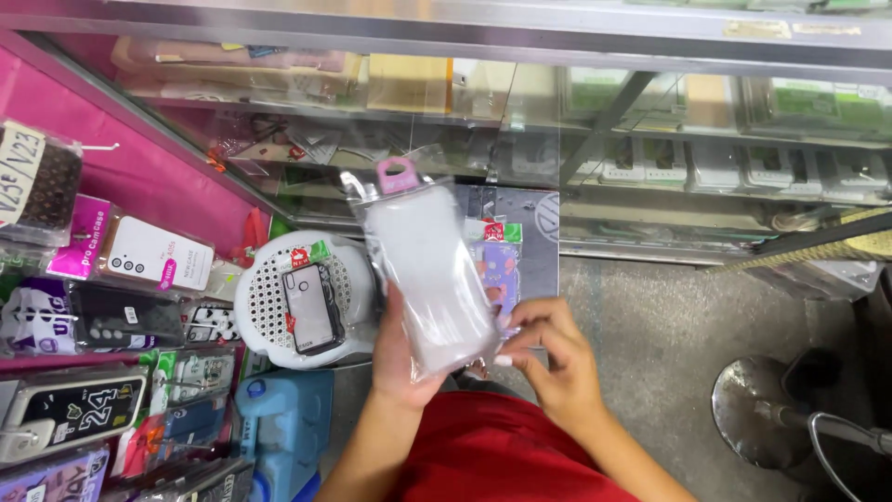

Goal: Inspecting and repackaging various mobile phone cases at a retail counter.

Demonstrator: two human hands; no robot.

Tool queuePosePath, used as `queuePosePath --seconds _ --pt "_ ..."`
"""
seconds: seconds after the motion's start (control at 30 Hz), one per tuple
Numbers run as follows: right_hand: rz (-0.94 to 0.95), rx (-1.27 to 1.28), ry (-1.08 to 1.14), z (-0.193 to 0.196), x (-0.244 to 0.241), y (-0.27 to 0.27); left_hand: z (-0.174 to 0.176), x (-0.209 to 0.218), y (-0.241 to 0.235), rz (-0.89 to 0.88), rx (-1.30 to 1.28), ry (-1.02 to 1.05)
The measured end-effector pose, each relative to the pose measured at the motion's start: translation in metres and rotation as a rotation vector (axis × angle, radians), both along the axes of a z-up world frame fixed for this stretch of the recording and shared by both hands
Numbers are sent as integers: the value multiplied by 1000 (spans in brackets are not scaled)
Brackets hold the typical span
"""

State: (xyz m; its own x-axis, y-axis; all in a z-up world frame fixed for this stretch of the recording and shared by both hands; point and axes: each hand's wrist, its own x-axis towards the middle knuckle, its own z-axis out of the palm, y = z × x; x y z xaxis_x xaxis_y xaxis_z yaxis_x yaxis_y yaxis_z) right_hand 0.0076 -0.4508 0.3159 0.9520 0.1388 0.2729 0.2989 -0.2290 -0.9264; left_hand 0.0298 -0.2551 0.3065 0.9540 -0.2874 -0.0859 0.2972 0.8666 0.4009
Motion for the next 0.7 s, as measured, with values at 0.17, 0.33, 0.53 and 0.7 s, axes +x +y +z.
queuePosePath --seconds 0.17,0.33,0.53,0.7 --pt "261 -92 -200 -3 -2 -9 13 12 17 97 -66 -11" --pt "227 -105 -148 7 -3 -1 32 10 10 180 127 -140" --pt "62 -69 112 -10 -1 12 17 -4 -20 150 227 -256" --pt "46 491 491 -36 -3 9 22 -17 -36 278 354 -362"
